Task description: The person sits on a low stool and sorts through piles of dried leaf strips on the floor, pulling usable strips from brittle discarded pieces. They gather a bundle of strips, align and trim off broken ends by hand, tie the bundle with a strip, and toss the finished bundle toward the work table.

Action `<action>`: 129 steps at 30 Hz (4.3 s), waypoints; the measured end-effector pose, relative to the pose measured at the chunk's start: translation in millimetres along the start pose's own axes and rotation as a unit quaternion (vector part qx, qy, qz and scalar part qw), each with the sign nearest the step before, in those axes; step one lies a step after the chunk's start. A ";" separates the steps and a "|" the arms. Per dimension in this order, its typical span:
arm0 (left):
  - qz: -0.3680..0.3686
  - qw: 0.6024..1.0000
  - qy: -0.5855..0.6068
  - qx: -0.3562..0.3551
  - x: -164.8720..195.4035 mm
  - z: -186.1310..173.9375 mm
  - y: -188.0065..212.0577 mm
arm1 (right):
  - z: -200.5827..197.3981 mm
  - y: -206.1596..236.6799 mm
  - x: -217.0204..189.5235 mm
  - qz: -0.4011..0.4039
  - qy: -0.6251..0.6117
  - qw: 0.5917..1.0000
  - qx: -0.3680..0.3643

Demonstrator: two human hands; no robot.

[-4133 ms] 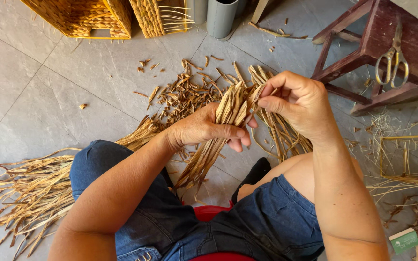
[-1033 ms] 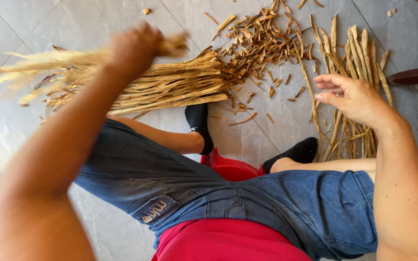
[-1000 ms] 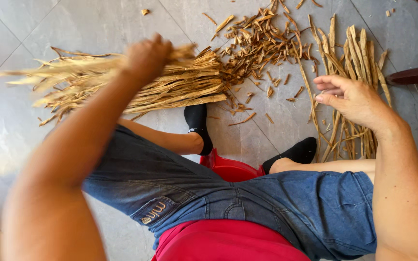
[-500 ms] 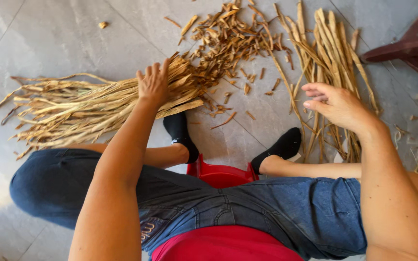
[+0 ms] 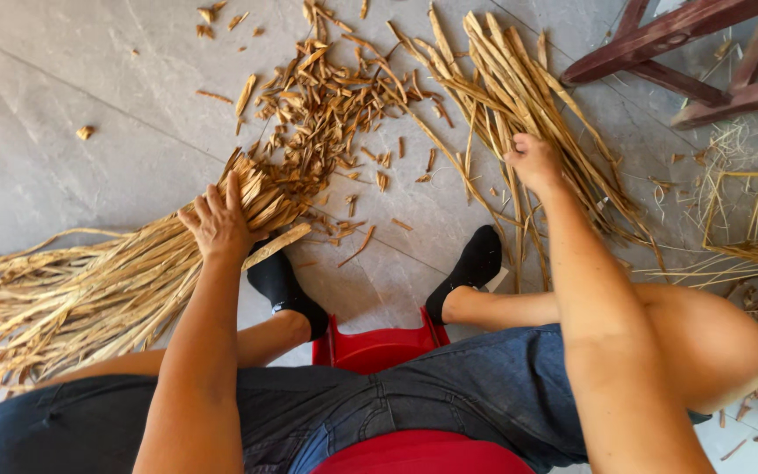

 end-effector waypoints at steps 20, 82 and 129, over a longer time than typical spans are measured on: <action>-0.017 0.998 -0.015 -0.052 -0.8 20.2 -21.0 | 98.1 19.3 -44.7 -0.027 0.149 0.985 0.079; -0.024 0.997 -0.024 -0.067 -3.1 13.3 -21.5 | 24.4 -29.7 -17.6 0.075 0.193 0.969 0.134; 0.287 0.488 0.810 0.153 227.3 -346.5 97.5 | -122.9 300.1 -317.2 -0.389 -0.094 0.912 -0.085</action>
Point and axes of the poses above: each hand's wrist, its own y-axis away from the middle knuckle, its own z-axis out of the palm, x = y × z, the point moved 9 cm from there along -y, towards the middle knuckle, and after that the axes turned 9 degrees about z, right-handed, at the moved point
